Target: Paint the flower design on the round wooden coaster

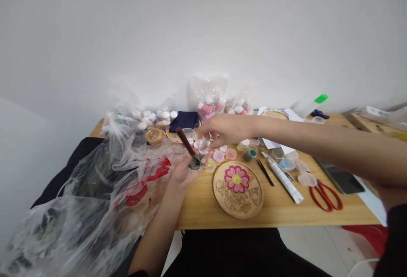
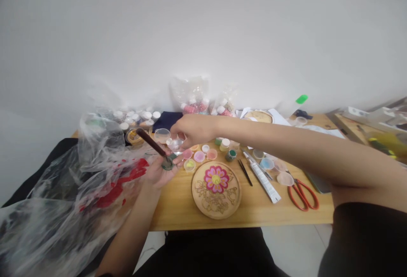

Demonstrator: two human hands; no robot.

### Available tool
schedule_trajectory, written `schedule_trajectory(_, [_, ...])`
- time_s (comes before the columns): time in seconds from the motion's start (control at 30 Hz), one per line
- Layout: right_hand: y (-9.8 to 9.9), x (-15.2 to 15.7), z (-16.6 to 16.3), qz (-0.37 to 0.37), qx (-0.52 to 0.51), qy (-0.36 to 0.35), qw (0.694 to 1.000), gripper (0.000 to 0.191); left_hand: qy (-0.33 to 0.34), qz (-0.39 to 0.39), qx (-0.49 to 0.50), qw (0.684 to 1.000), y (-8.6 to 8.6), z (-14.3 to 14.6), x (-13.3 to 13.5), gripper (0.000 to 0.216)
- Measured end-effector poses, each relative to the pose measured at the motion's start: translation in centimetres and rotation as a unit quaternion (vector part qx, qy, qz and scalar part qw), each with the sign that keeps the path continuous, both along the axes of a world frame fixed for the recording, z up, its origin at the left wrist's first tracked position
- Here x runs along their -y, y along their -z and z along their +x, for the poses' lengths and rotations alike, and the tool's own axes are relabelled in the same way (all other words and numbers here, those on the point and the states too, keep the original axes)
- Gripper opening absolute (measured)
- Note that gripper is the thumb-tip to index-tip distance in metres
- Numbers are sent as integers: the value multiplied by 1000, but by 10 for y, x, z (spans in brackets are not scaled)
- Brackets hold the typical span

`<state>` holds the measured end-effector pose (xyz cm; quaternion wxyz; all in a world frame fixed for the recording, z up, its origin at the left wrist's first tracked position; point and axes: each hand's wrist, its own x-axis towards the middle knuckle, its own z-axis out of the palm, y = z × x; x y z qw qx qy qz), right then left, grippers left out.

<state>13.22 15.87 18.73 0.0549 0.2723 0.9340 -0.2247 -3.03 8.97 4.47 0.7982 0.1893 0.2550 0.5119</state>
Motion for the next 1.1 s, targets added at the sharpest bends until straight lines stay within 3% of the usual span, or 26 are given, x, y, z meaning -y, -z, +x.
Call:
schedule_trajectory(0.3, [-10, -5, 22, 23, -11, 52, 998, 29, 13, 6, 25, 1000, 0, 2, -1, 29])
schedule_trajectory(0.53, [-14, -11, 76, 59, -24, 165, 984, 32, 16, -12, 26, 999, -1, 2, -3, 20])
schedule_trajectory(0.8, [18, -11, 134, 110, 57, 234, 964, 37, 4, -36, 25, 999, -4, 6, -4, 17])
schedule_trajectory(1.1, [63, -9, 151, 112, 125, 265, 949, 34, 0, -36, 23, 999, -3, 4, -4, 18])
